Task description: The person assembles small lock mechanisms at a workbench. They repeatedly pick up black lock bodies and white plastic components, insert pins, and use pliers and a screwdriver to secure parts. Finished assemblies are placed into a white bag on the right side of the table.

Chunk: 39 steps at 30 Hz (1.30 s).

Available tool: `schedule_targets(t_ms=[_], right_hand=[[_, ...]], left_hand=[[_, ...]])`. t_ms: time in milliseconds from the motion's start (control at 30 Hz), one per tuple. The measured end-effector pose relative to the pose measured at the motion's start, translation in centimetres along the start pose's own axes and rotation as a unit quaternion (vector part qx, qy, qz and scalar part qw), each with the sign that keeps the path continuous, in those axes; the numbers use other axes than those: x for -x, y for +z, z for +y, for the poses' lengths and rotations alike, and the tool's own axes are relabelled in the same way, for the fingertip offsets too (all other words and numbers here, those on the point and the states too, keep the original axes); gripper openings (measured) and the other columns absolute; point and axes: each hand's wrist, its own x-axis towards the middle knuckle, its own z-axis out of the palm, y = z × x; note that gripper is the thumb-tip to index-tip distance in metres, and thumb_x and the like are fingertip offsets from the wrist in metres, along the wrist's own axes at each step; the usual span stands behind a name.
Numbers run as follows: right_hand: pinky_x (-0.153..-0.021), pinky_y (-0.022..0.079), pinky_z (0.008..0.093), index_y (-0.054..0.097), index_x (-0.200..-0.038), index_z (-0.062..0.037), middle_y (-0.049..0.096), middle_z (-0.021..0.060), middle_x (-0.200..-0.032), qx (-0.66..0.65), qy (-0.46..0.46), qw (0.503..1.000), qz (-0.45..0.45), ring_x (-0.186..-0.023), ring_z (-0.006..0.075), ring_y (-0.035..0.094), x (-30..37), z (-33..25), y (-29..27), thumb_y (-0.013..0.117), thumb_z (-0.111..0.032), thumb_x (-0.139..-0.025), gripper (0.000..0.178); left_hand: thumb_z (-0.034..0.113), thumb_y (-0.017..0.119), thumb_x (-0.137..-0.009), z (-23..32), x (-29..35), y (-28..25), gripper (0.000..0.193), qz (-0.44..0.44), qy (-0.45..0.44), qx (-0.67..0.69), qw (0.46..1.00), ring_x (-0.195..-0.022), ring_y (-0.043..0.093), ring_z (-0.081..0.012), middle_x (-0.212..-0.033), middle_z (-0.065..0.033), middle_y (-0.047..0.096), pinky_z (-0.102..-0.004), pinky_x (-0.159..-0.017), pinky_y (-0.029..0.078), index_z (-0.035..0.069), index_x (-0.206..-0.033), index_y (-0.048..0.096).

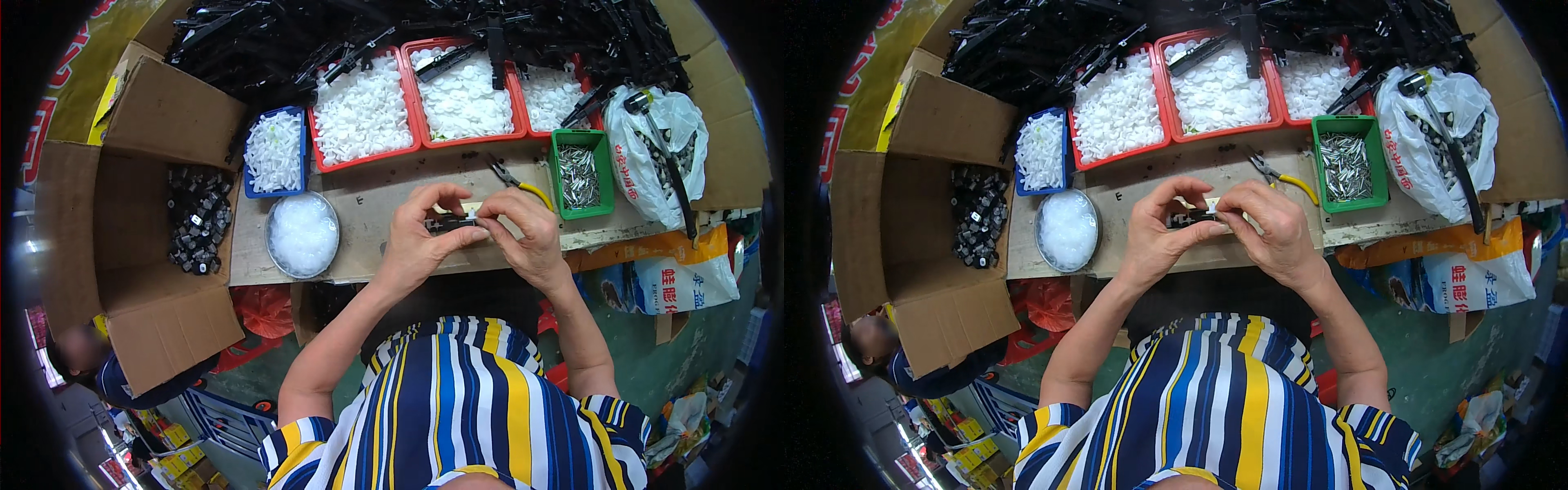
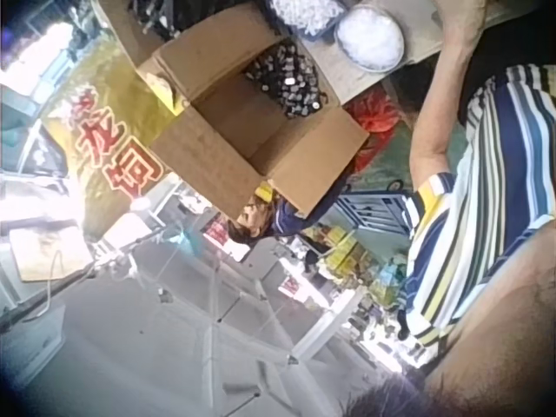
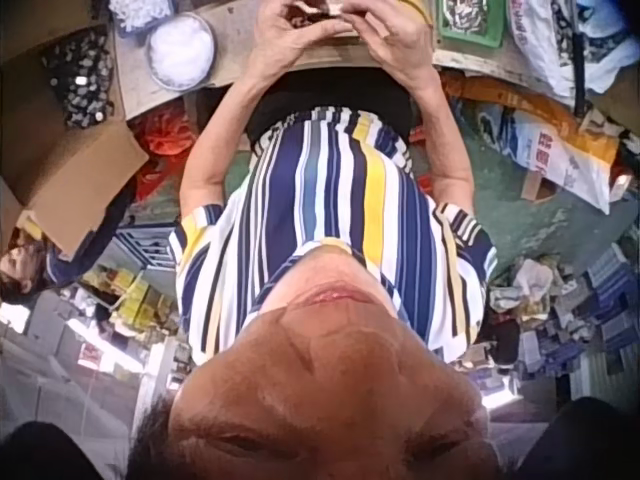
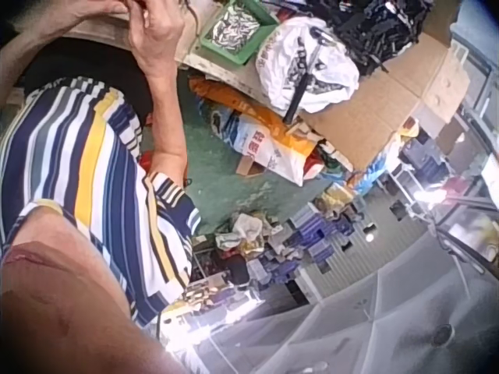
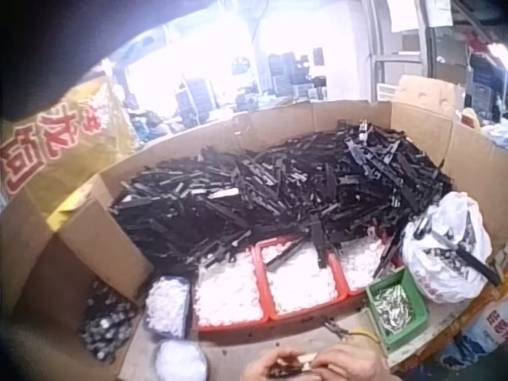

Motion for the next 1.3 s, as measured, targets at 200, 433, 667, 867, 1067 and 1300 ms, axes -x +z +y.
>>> schedule_targets(t_ms=[200,433,667,867,1067,1300], right_hand=[[-0.075,0.049,0.0400,0.064,-0.092,0.0008,0.059,0.0124,-0.095,0.087,-0.014,0.994,-0.073,-0.087,0.0305,0.062,-0.3,1.4,1.9,0.072,0.001,-0.080,0.014],[-0.074,0.048,0.0411,0.065,-0.092,0.0004,0.058,0.0123,-0.096,0.139,-0.026,0.984,-0.109,-0.089,0.0308,0.061,-0.5,2.0,3.5,0.072,0.002,-0.077,0.016],[-0.079,0.045,0.0403,0.064,-0.090,-0.0008,0.058,0.0117,-0.096,0.149,-0.022,0.976,-0.159,-0.093,0.0298,0.060,-1.1,1.4,3.2,0.072,-0.001,-0.077,0.015],[-0.081,0.044,0.0407,0.065,-0.098,-0.0012,0.058,0.0110,-0.098,0.130,-0.001,0.980,-0.151,-0.094,0.0299,0.059,-1.3,1.5,3.0,0.072,-0.003,-0.079,0.020],[-0.080,0.045,0.0394,0.068,-0.094,-0.0037,0.058,0.0087,-0.096,0.231,-0.067,0.954,-0.181,-0.097,0.0256,0.059,-0.3,1.7,2.8,0.066,-0.009,-0.080,0.015],[-0.077,0.047,0.0362,0.068,-0.086,-0.0029,0.056,0.0082,-0.094,0.325,-0.133,0.905,-0.238,-0.099,0.0243,0.058,-0.9,0.2,2.8,0.065,-0.010,-0.078,0.011]], left_hand=[[0.012,0.087,-0.067,-1.9,2.2,-2.4,0.037,0.098,0.252,-0.345,0.899,-0.092,0.058,-0.0303,-0.093,-0.0098,0.062,-0.0396,-0.079,0.047,0.005,-0.100,0.069],[0.014,0.078,-0.075,-4.8,3.8,-2.4,0.028,0.049,0.340,-0.458,0.820,-0.095,0.059,-0.0261,-0.097,-0.0074,0.060,-0.0394,-0.080,0.048,0.007,-0.101,0.070],[0.015,0.069,-0.077,-5.9,3.5,-2.2,0.034,0.023,0.342,-0.501,0.794,-0.098,0.059,-0.0242,-0.101,-0.0079,0.060,-0.0379,-0.082,0.047,0.008,-0.110,0.071],[0.017,0.066,-0.083,-5.7,3.8,-2.4,0.033,0.023,0.352,-0.561,0.749,-0.100,0.058,-0.0219,-0.105,-0.0063,0.061,-0.0364,-0.083,0.043,0.007,-0.114,0.070],[0.018,0.071,-0.081,-5.9,3.9,-2.2,0.033,0.016,0.343,-0.582,0.737,-0.102,0.059,-0.0232,-0.105,-0.0061,0.061,-0.0384,-0.083,0.042,0.009,-0.113,0.071],[0.017,0.078,-0.078,-6.1,3.8,-2.5,0.036,0.004,0.338,-0.572,0.748,-0.103,0.059,-0.0251,-0.106,-0.0062,0.060,-0.0411,-0.083,0.041,0.010,-0.112,0.071]])
